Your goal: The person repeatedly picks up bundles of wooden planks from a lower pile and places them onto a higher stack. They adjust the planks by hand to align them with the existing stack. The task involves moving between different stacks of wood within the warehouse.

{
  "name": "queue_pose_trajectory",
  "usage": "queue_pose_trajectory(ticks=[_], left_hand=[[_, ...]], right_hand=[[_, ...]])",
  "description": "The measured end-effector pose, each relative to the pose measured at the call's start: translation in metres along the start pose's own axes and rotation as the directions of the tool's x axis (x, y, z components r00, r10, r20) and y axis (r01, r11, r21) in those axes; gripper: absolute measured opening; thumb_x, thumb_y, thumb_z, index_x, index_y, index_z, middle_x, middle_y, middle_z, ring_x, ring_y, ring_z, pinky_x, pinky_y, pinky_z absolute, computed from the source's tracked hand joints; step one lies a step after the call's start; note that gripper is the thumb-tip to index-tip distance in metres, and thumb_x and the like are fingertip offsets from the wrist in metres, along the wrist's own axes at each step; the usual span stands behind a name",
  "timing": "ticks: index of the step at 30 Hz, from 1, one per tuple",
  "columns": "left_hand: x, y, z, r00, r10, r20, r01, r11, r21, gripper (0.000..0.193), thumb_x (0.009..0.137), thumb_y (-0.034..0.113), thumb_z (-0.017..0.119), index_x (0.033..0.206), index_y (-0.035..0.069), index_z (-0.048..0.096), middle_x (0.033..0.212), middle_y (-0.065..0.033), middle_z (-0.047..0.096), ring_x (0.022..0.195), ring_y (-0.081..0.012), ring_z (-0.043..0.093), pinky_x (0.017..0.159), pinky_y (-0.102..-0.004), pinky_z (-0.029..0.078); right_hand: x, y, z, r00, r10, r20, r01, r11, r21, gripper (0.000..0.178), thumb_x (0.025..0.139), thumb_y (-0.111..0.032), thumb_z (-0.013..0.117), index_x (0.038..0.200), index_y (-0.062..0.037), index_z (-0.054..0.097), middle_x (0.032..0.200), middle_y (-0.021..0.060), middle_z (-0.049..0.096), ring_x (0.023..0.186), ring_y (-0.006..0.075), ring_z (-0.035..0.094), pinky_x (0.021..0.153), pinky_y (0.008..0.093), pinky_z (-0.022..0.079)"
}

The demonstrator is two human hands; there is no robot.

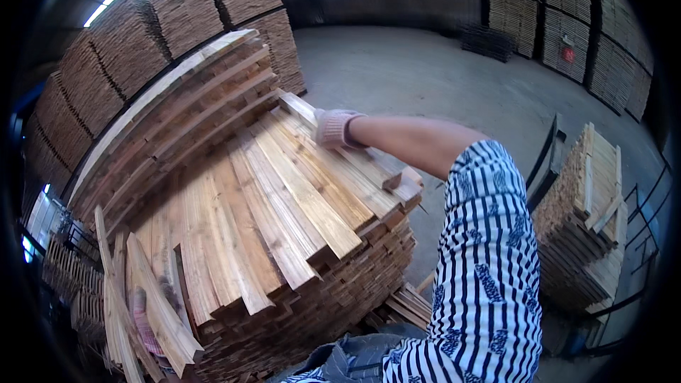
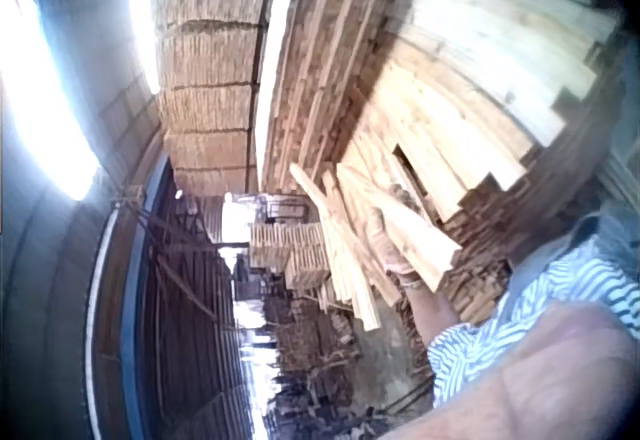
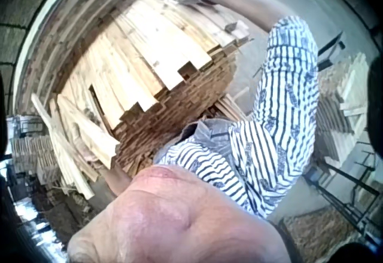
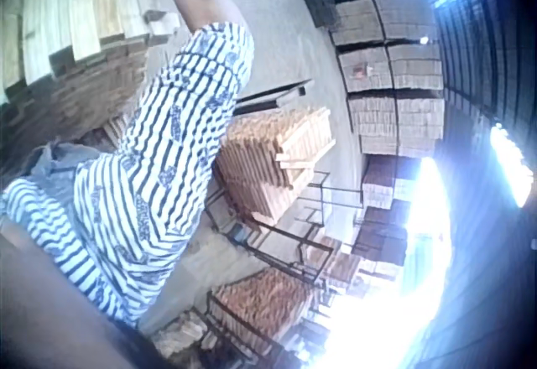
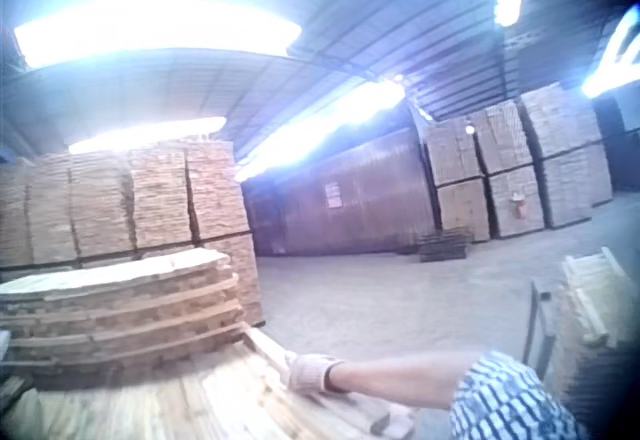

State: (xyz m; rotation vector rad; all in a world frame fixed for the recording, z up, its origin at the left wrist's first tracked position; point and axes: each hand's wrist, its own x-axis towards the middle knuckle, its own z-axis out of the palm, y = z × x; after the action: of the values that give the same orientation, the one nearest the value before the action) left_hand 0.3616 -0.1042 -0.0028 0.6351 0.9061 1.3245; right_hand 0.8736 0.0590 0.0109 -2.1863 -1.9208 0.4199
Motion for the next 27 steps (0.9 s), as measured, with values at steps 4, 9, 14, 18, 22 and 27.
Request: queue_pose_trajectory(ticks=[4,9,14,18,22,27], left_hand=[[0.001,-0.005,0.006,0.992,0.098,-0.079,-0.095,0.995,0.043,0.055,0.093,0.049,0.061,0.119,0.000,0.063,0.088,-0.0105,0.070,0.069,-0.0188,0.067,0.060,-0.0286,0.057],[-0.005,-0.009,0.015,0.959,0.242,-0.145,-0.225,0.966,0.124,0.055,0.093,0.048,0.060,0.116,-0.001,0.063,0.086,-0.0109,0.070,0.067,-0.0197,0.065,0.059,-0.0299,0.056],[0.010,-0.012,0.002,0.981,0.175,-0.081,-0.171,0.984,0.053,0.054,0.094,0.047,0.059,0.116,-0.002,0.062,0.088,-0.0116,0.069,0.067,-0.0210,0.065,0.059,-0.0311,0.056],[0.005,-0.003,-0.008,0.999,0.044,0.030,-0.042,0.995,-0.087,0.053,0.095,0.045,0.059,0.117,-0.003,0.060,0.091,-0.0126,0.068,0.069,-0.0215,0.066,0.059,-0.0313,0.056],[0.008,-0.005,-0.010,0.999,0.047,-0.006,-0.048,0.996,-0.077,0.056,0.096,0.044,0.056,0.124,-0.004,0.054,0.092,-0.0130,0.067,0.074,-0.0224,0.066,0.062,-0.0324,0.057],[0.008,-0.007,0.022,0.996,0.026,-0.085,-0.031,0.998,-0.059,0.052,0.097,0.044,0.056,0.119,-0.004,0.057,0.087,-0.0091,0.066,0.072,-0.0187,0.066,0.064,-0.0294,0.058]], right_hand=[[-0.001,0.009,-0.003,0.998,-0.030,-0.048,0.033,0.998,0.050,0.067,0.089,-0.031,0.053,0.144,0.0045,0.040,0.126,0.0274,0.062,0.113,0.0380,0.064,0.095,0.0446,0.051],[-0.008,0.010,-0.009,0.995,0.025,0.093,-0.047,0.968,0.247,0.079,0.086,-0.033,0.061,0.154,-0.0090,0.029,0.134,0.0247,0.059,0.123,0.0355,0.059,0.104,0.0446,0.046],[0.032,0.026,-0.008,0.997,0.060,0.057,-0.064,0.996,0.068,0.083,0.089,-0.042,0.062,0.156,-0.0080,0.025,0.130,0.0253,0.061,0.118,0.0359,0.061,0.101,0.0442,0.049],[0.004,-0.012,-0.011,0.987,-0.074,0.142,0.084,0.994,-0.068,0.082,0.089,-0.045,0.058,0.152,-0.0008,0.028,0.124,0.0287,0.062,0.113,0.0395,0.063,0.098,0.0464,0.050],[-0.010,-0.008,-0.004,1.000,0.023,0.015,-0.023,1.000,0.010,0.087,0.089,-0.049,0.056,0.153,0.0013,0.025,0.137,0.0289,0.055,0.126,0.0377,0.056,0.106,0.0405,0.044],[0.004,0.006,0.005,0.997,-0.022,-0.070,0.023,1.000,0.015,0.079,0.085,-0.044,0.061,0.144,0.0045,0.038,0.130,0.0301,0.059,0.119,0.0391,0.060,0.101,0.0412,0.047]])
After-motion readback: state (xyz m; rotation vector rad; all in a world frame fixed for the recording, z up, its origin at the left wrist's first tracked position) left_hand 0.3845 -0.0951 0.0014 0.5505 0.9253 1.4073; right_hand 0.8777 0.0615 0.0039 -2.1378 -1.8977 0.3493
